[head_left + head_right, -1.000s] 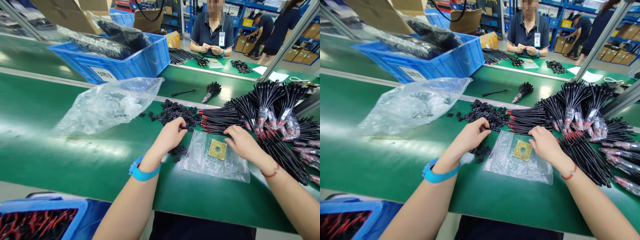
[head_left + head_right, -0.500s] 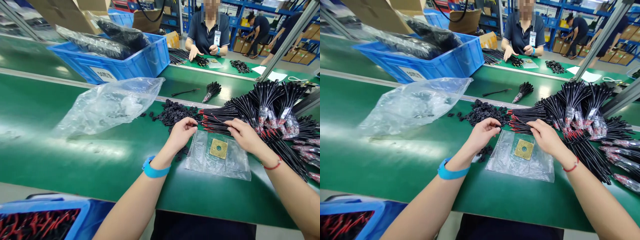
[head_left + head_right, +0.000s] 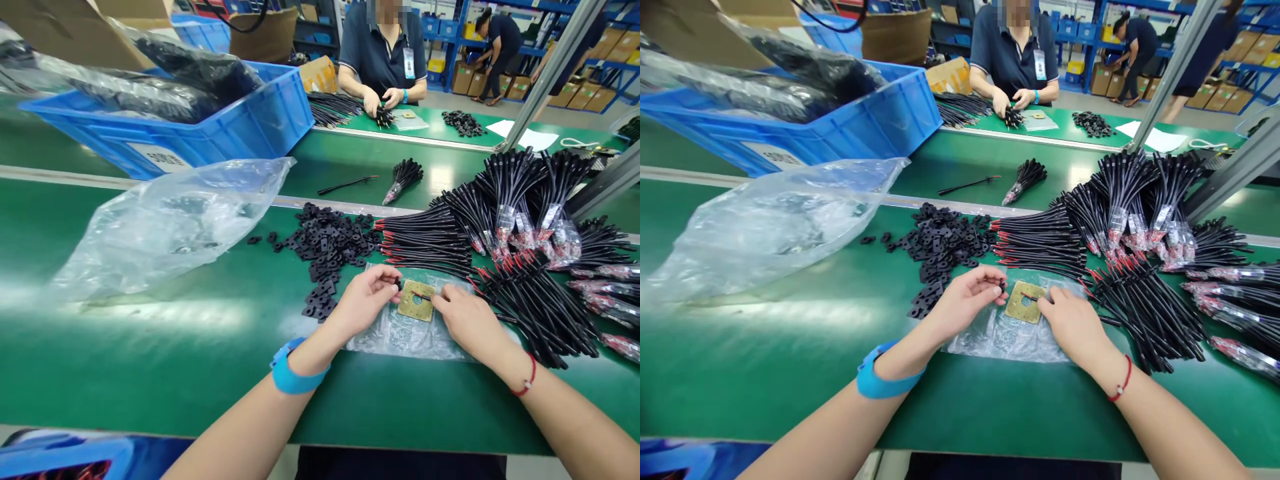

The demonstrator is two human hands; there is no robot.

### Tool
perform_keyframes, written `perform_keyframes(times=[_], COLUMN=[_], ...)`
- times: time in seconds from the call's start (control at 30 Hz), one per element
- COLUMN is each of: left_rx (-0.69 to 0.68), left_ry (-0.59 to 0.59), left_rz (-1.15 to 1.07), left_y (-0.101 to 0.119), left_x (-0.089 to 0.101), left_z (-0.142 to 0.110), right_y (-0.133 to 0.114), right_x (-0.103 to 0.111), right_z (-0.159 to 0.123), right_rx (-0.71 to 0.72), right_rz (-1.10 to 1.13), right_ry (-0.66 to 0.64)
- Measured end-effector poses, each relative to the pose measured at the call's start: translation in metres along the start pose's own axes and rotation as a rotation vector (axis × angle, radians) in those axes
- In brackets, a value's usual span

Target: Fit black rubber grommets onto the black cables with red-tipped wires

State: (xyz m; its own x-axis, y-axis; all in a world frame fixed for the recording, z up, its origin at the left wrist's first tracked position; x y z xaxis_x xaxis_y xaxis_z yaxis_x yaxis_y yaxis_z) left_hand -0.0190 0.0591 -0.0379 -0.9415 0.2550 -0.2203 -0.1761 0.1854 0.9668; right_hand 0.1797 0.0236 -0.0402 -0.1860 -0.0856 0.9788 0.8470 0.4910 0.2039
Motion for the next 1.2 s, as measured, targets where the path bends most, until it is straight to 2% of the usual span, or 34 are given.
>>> perform_keyframes(times=[0.13, 0.23, 0.33, 0.43, 0.57, 0.77, 0.93, 1.2], left_rx=[-0.014, -0.002, 0.06, 0.134, 0.185, 0.13, 0.114, 0.121], left_ry=[0.011, 0.019, -0.033, -0.078, -0.08, -0.063, -0.042, -0.039], left_rz=[0.082, 0.037, -0.085, -0.187, -0.254, -0.167, -0.088, -0.094], left_y=[0.001, 0.002, 0.002, 0.001, 0.004, 0.003, -0.001, 0.003], left_x=[-0.003, -0.005, -0.01, -0.015, -0.017, -0.015, -0.017, -0.019], left_z=[-0.002, -0.005, -0.007, -0.009, -0.011, -0.01, -0.011, -0.013], right_y=[0.013, 0.02, 0.018, 0.012, 0.01, 0.01, 0.006, 0.004], right_x=[-0.001, 0.004, 0.013, 0.018, 0.016, 0.015, 0.019, 0.016], right_z=[-0.004, -0.015, -0.023, -0.025, -0.023, -0.024, -0.025, -0.027], right_rx=[-0.073, -0.115, -0.073, -0.032, -0.062, -0.064, -0.008, -0.023], right_rz=[0.254, 0.49, 0.623, 0.623, 0.534, 0.505, 0.607, 0.719], right_ry=[0.032, 0.162, 0.27, 0.282, 0.26, 0.244, 0.25, 0.362])
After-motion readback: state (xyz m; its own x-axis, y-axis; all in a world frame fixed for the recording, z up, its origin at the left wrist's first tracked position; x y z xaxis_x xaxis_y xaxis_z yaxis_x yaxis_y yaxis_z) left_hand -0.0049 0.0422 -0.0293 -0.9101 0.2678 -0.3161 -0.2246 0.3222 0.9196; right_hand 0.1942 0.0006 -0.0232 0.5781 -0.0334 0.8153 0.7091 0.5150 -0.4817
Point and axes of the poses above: each hand's wrist, its own z-axis towards the middle knuckle, its own x-axis out of the back of the hand, y = z × x, the point moved 2 cm from there along z, towards the middle knuckle, and after that the axes turned 10 degrees about -z, right-handed, at the moved point
